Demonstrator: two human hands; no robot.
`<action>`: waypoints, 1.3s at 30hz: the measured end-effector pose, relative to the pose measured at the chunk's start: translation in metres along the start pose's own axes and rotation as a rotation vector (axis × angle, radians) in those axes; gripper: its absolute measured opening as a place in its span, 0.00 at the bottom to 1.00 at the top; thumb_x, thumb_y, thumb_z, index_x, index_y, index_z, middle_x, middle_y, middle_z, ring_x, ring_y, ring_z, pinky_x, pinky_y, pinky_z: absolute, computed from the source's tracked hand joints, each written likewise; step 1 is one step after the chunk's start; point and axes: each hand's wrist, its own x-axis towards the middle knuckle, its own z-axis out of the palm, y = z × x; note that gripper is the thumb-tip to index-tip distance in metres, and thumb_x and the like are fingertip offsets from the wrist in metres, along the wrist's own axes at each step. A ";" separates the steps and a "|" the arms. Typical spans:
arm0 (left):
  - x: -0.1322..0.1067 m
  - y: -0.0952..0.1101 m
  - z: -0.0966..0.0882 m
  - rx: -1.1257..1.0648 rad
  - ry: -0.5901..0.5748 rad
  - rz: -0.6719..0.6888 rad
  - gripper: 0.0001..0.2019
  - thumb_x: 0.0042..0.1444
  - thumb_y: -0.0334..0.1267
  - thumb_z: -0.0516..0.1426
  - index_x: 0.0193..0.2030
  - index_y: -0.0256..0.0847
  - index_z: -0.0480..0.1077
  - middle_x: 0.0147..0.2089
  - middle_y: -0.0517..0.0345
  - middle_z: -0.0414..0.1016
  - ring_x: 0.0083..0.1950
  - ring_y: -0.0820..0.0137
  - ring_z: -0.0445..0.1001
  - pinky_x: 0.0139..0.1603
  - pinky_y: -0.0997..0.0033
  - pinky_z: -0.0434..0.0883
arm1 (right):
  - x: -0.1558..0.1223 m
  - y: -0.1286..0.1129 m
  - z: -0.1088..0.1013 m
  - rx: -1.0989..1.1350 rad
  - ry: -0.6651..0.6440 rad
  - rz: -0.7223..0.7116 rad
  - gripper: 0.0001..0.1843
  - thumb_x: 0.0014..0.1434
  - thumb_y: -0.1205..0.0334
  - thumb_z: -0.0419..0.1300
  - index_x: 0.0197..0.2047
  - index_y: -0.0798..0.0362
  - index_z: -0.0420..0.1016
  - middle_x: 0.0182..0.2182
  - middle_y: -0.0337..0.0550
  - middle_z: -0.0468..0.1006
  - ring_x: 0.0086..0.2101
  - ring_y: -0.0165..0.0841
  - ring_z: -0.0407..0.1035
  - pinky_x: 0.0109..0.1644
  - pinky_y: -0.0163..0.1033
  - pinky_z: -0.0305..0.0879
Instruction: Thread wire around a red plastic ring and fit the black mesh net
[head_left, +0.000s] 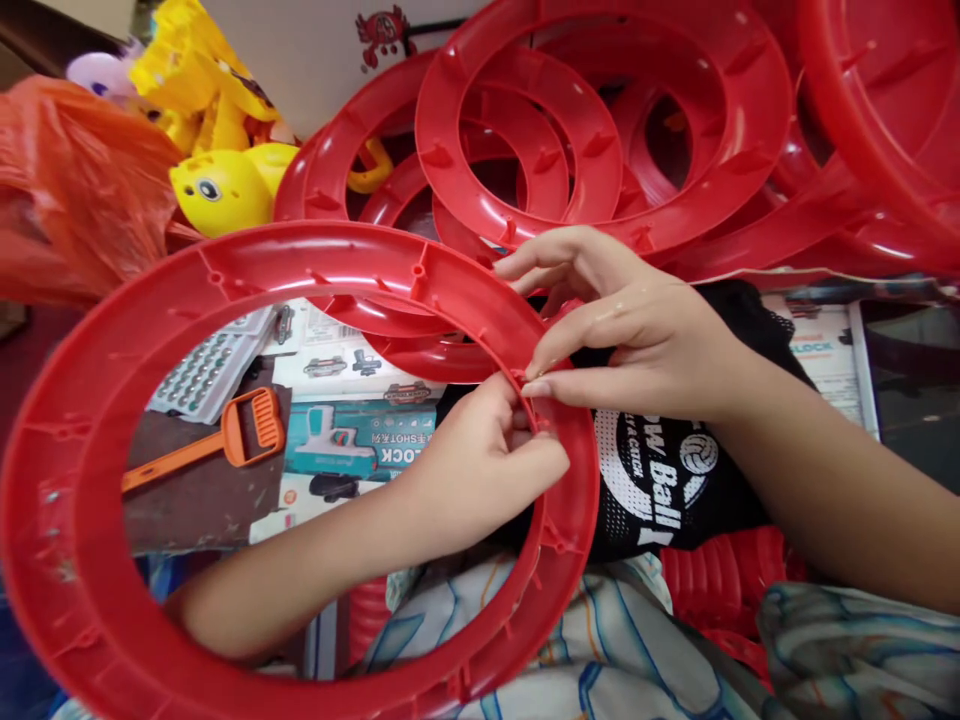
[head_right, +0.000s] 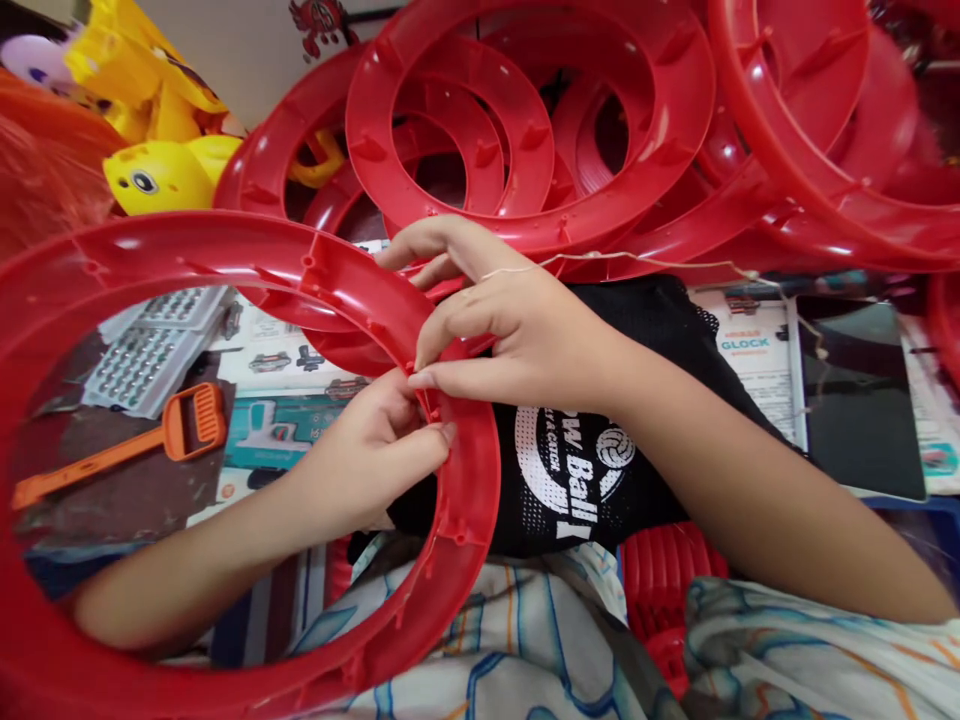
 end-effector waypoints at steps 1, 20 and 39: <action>0.000 0.003 -0.001 0.017 -0.010 -0.002 0.09 0.50 0.25 0.54 0.38 0.41 0.64 0.30 0.66 0.70 0.31 0.76 0.71 0.33 0.76 0.70 | 0.000 0.000 0.000 0.007 0.010 -0.009 0.03 0.55 0.63 0.66 0.29 0.49 0.80 0.57 0.42 0.69 0.57 0.37 0.66 0.63 0.44 0.66; -0.004 0.002 -0.012 0.142 -0.338 -0.200 0.07 0.57 0.31 0.54 0.40 0.42 0.58 0.35 0.64 0.61 0.32 0.76 0.59 0.34 0.72 0.64 | 0.000 0.000 -0.004 0.028 -0.024 0.130 0.04 0.57 0.65 0.64 0.30 0.50 0.78 0.56 0.40 0.74 0.55 0.35 0.70 0.63 0.39 0.66; 0.004 -0.001 0.004 -0.086 0.116 0.041 0.10 0.52 0.30 0.61 0.41 0.40 0.67 0.33 0.63 0.75 0.31 0.77 0.73 0.31 0.79 0.72 | -0.003 0.002 0.002 -0.116 0.040 0.028 0.04 0.58 0.71 0.62 0.31 0.54 0.74 0.44 0.41 0.80 0.41 0.25 0.74 0.45 0.28 0.70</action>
